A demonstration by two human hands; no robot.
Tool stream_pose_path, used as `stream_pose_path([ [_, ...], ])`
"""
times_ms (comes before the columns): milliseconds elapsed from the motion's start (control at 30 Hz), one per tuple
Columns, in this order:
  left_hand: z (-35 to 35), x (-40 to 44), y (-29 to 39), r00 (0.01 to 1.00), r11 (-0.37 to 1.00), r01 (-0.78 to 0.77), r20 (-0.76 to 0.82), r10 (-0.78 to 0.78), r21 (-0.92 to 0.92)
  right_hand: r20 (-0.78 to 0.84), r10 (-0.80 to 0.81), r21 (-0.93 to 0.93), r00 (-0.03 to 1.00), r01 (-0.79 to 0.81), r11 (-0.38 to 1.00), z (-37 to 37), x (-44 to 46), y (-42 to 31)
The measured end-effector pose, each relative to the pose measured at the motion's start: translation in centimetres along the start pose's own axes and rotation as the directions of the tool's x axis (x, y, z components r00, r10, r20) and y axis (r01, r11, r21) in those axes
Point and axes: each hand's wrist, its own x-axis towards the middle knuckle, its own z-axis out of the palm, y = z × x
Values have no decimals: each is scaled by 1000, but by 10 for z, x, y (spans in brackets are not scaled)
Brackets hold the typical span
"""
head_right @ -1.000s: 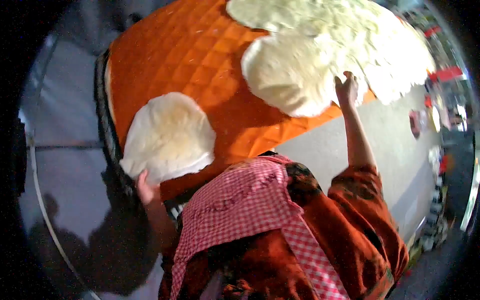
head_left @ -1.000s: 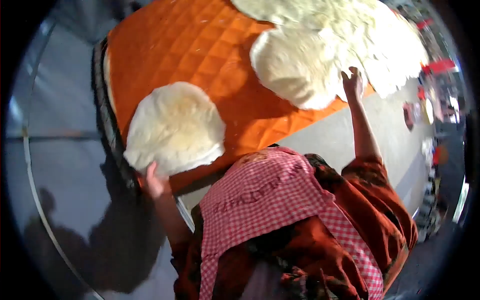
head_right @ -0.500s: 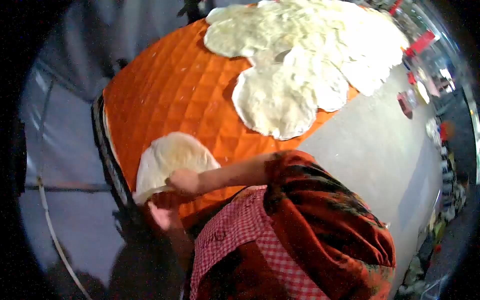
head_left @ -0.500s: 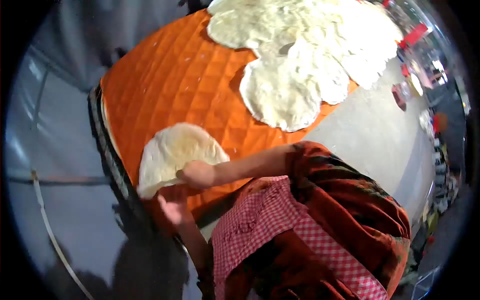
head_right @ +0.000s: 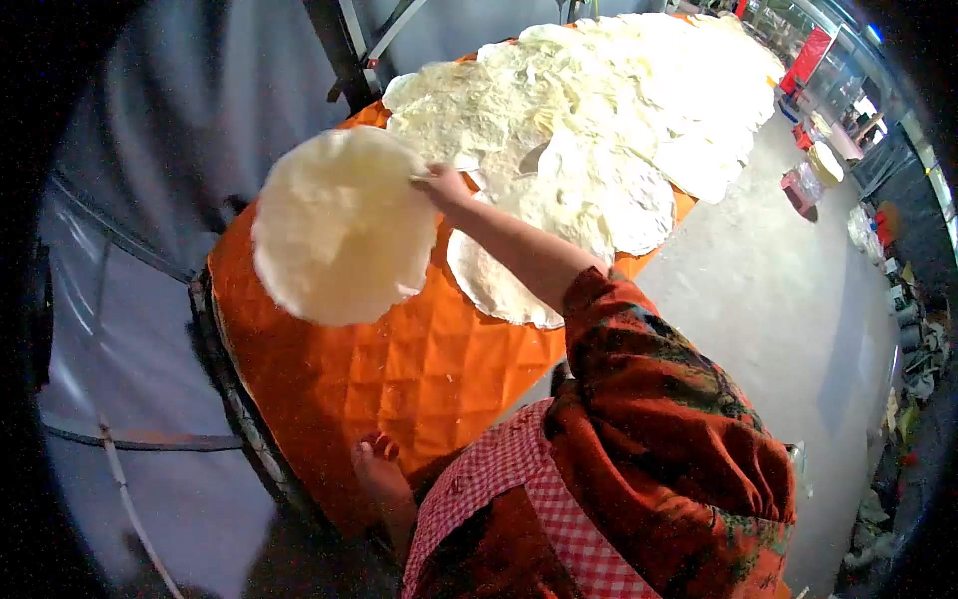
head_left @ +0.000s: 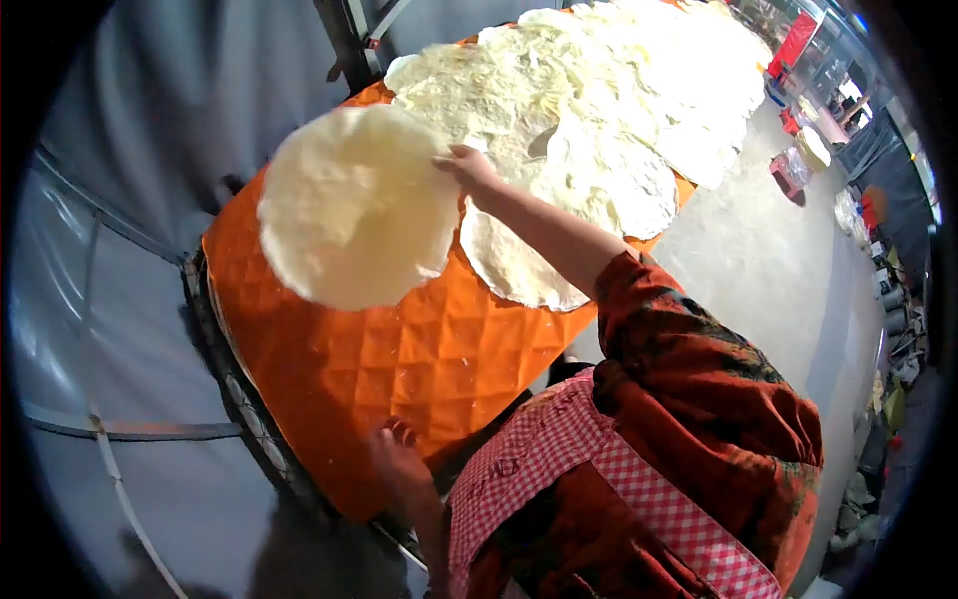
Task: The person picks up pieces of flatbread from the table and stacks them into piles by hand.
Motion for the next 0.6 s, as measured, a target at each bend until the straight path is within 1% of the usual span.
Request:
stream_pose_path([
  [67,40,-10,0,998,993,-46,53,40,112,-232,-62,20,971,68,997,-41,-9,42],
  [100,56,-12,1,995,983,-73,84,59,170,-238,-34,-12,971,33,999,-66,-22,57],
  [133,63,-7,-9,991,996,89,100,-87,-20,-244,-11,-44,970,0,999,-93,-38,72],
  [200,94,-10,-26,986,988,155,64,-156,24,-170,111,67,979,-101,993,-140,-82,106],
  [233,112,-12,-35,979,982,185,80,-186,24,-119,186,113,975,-173,978,-167,-107,114],
  [267,130,-15,-47,971,976,203,110,-210,75,-63,259,162,964,-246,956,-194,-131,118],
  [333,175,-23,-72,949,968,239,192,-250,78,28,418,138,908,-418,898,-252,-161,138],
  [400,244,-43,-91,915,959,245,292,-278,145,107,371,170,923,-384,907,-313,-185,184],
  [433,285,-57,-98,892,950,235,343,-295,206,139,435,174,889,-455,873,-341,-197,192],
  [467,312,-63,-118,847,947,244,430,-312,207,125,490,182,863,-505,844,-374,-209,194],
  [500,337,-64,-137,779,911,319,474,-410,262,114,541,167,833,-553,816,-403,-219,207],
  [533,367,-70,-155,746,918,279,538,-392,282,105,551,148,828,-560,815,-434,-225,210],
  [567,399,-77,-170,724,902,254,550,-416,349,84,563,202,822,-568,798,-464,-226,215],
  [600,349,-113,-145,674,891,249,593,-441,380,102,584,217,805,-591,777,-444,-285,181],
])
